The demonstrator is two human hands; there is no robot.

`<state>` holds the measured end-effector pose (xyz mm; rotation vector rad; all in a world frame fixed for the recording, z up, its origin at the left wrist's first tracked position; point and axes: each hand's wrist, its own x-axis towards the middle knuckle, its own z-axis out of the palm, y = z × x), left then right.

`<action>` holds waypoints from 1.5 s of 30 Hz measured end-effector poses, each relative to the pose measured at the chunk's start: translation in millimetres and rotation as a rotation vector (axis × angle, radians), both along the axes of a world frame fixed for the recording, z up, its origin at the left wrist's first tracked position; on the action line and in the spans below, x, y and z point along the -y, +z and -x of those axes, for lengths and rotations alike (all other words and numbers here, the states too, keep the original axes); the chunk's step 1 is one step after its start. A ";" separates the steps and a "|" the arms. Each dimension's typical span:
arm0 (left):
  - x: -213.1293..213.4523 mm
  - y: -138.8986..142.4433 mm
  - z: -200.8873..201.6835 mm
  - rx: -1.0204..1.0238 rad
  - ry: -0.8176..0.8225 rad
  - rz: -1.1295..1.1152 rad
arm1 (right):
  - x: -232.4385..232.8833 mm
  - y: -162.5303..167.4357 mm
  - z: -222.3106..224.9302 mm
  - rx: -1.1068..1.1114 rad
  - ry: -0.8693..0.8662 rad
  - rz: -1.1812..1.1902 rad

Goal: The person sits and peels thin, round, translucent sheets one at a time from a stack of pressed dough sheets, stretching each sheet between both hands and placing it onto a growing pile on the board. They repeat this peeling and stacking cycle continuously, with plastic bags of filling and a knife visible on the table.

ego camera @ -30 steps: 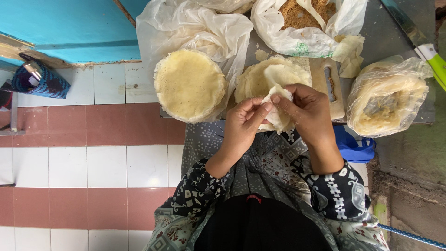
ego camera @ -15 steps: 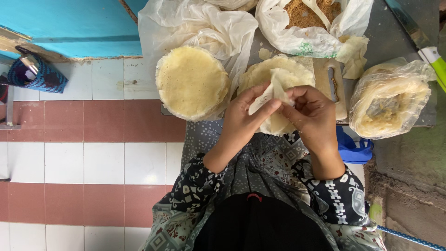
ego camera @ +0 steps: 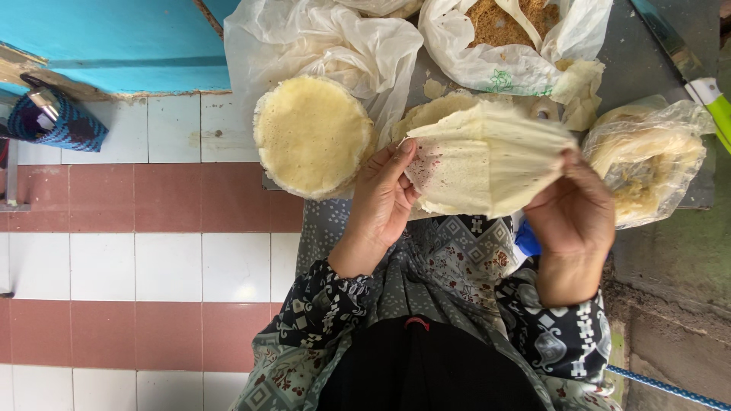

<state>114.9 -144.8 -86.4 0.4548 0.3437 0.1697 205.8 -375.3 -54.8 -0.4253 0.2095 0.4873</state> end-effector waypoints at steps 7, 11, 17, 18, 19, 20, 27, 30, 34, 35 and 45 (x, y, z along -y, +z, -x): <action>3.3 2.0 -3.9 -0.030 0.022 0.079 | 45.3 20.4 -15.6 0.102 -0.100 -0.104; 7.5 -4.4 -9.8 -0.006 0.034 0.087 | 57.5 49.9 -25.1 0.160 -0.199 0.020; 10.1 -8.3 -25.9 -0.028 0.116 -0.185 | 60.9 63.0 -20.7 0.298 -0.200 0.083; 12.9 -4.3 -29.0 -0.032 0.120 -0.386 | 61.5 62.7 -19.8 0.333 -0.193 0.107; 15.5 1.5 -31.6 -0.039 0.128 -0.588 | 61.6 62.2 -19.4 0.372 -0.180 0.135; 19.6 9.0 -32.5 -0.021 0.053 -0.980 | 61.1 61.6 -19.1 0.411 -0.161 0.168; 29.4 61.7 -4.1 0.182 0.205 -1.663 | 42.0 81.3 -6.5 0.967 0.202 0.670; 12.5 56.3 7.6 0.445 0.025 -1.069 | 19.9 104.4 -2.2 1.250 0.425 0.848; -31.3 42.9 29.5 0.405 -0.118 -0.555 | -51.1 116.3 -9.0 1.330 0.497 0.904; -46.1 42.8 37.7 0.434 -0.116 -0.435 | -70.2 118.6 -10.2 1.323 0.502 0.926; -153.2 68.6 71.2 0.042 0.209 -1.107 | -209.1 111.6 -43.4 1.466 0.777 0.931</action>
